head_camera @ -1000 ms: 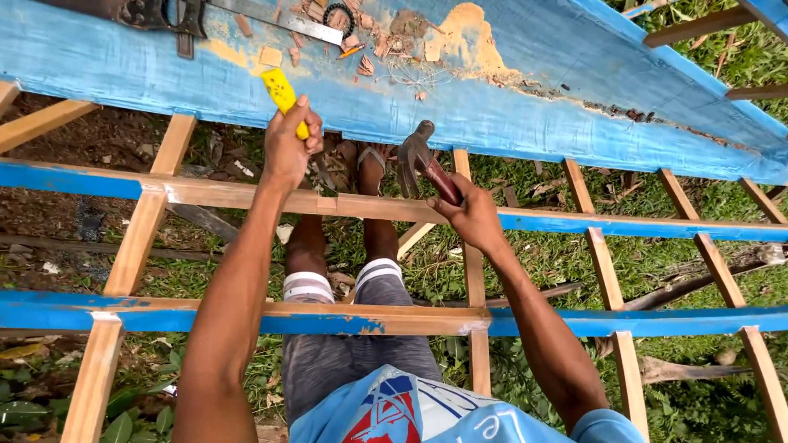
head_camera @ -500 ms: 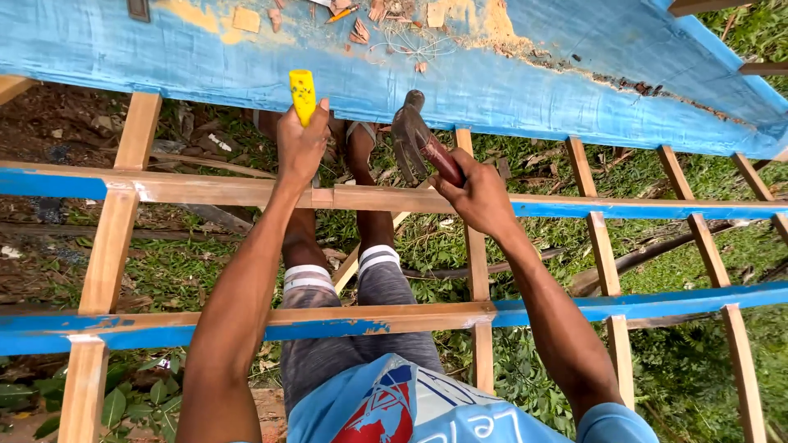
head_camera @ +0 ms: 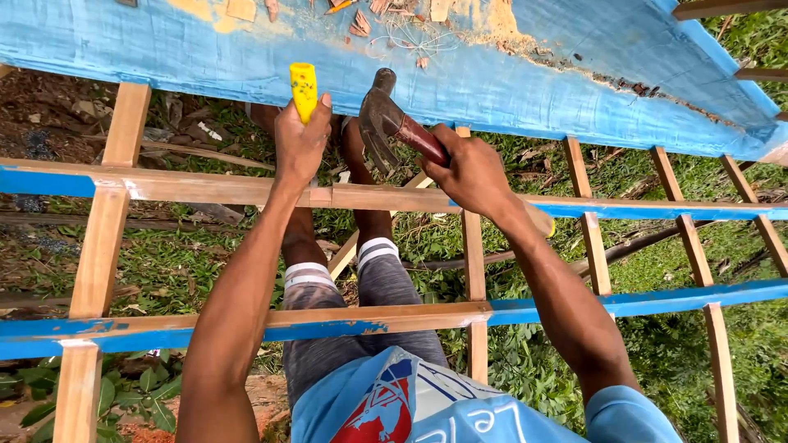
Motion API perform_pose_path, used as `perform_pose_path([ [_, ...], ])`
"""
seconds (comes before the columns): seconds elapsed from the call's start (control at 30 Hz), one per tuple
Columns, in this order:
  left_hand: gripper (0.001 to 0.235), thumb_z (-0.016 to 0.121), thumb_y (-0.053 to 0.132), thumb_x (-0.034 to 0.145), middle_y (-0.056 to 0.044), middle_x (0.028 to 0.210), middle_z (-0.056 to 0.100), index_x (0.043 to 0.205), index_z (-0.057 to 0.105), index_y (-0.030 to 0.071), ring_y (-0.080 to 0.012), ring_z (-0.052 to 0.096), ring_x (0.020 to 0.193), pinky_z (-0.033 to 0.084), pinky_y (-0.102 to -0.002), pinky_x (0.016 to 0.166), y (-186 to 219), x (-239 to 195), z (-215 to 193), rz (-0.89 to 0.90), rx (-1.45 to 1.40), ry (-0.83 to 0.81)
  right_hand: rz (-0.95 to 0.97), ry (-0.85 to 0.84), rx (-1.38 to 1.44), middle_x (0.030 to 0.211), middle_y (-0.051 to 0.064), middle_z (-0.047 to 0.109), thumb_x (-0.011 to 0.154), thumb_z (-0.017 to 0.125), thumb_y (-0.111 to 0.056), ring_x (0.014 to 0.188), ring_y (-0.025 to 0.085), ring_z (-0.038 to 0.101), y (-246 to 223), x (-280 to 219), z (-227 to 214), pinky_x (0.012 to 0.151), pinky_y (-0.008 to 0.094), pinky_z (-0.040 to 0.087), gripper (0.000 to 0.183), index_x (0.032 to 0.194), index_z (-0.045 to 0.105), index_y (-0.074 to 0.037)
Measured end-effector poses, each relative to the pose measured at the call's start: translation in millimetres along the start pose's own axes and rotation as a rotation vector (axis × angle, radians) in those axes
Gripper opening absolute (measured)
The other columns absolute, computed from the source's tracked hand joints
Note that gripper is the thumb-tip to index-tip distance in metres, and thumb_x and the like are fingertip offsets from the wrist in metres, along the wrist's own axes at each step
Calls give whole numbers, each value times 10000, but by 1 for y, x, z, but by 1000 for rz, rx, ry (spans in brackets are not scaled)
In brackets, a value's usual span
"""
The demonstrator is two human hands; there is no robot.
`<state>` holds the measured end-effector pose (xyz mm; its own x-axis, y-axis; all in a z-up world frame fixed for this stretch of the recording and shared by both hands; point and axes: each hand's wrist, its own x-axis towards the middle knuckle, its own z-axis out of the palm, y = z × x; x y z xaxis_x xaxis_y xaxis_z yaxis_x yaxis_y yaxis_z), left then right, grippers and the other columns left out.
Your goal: Scraping and chipping material from the interior of a boat hull using a hammer and chisel
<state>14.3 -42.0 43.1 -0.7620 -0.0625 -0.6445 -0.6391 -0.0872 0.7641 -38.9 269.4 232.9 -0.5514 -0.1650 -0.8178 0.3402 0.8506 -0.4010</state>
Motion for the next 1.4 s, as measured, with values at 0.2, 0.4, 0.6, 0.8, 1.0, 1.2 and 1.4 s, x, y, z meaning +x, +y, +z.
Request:
perform_pose_path([
  [0.2, 405, 787, 370, 1304, -30, 710, 669, 977, 728, 138, -84, 620, 629, 528, -295, 557, 1, -1, -2, 8, -24, 28, -11, 5, 4, 995, 267, 877, 1061, 884, -314, 975, 594, 862, -2, 12, -7, 865, 664, 646, 339, 1369, 778, -218],
  [0.4, 434, 775, 404, 1321, -45, 720, 693, 989, 735, 127, -105, 646, 661, 558, -324, 626, 14, -7, -6, 24, 33, -42, -45, -39, 99, 1047, 375, 866, 1041, 859, -52, 993, 622, 865, -42, 6, -49, 907, 661, 669, 329, 1366, 810, -57],
  [0.6, 457, 742, 568, 1236, 49, 811, 608, 995, 600, 207, -89, 585, 747, 435, -328, 652, 40, -4, -1, -138, 199, -92, -140, 221, 303, 1086, 39, 647, 1161, 811, 40, 934, 179, 612, -61, 45, -105, 845, 334, 557, 205, 1178, 685, -121],
  [0.8, 346, 703, 426, 1305, 35, 818, 645, 1048, 686, 195, -109, 547, 679, 438, -329, 557, 38, -21, 3, -68, 248, -154, -188, 181, -126, 845, 234, 808, 1131, 643, -51, 703, 510, 824, -74, 97, -27, 616, 685, 657, 236, 1348, 629, -142],
  [1.0, 340, 804, 347, 1248, -9, 835, 764, 972, 785, 151, -150, 633, 717, 475, -403, 602, -21, -57, -13, -168, 399, -104, -300, -48, -495, 668, -13, 589, 1293, 682, -102, 451, 197, 536, -91, 82, -21, 309, 410, 524, 119, 1406, 712, -80],
  [1.2, 467, 921, 547, 1084, 58, 869, 626, 1153, 641, 180, -37, 523, 666, 426, -245, 522, 15, -30, -13, -332, -240, 269, -262, 397, 365, 966, -10, 714, 1015, 817, -18, 856, 146, 625, -86, 96, -60, 762, 357, 520, 197, 1086, 690, -151],
  [1.4, 424, 841, 515, 1170, 65, 711, 550, 1027, 601, 196, -41, 481, 551, 364, -257, 458, 60, -9, -4, -236, -217, 86, -234, 296, 243, 934, 44, 623, 1098, 767, -23, 811, 179, 522, -90, 61, -77, 720, 383, 421, 184, 1123, 625, -137],
])
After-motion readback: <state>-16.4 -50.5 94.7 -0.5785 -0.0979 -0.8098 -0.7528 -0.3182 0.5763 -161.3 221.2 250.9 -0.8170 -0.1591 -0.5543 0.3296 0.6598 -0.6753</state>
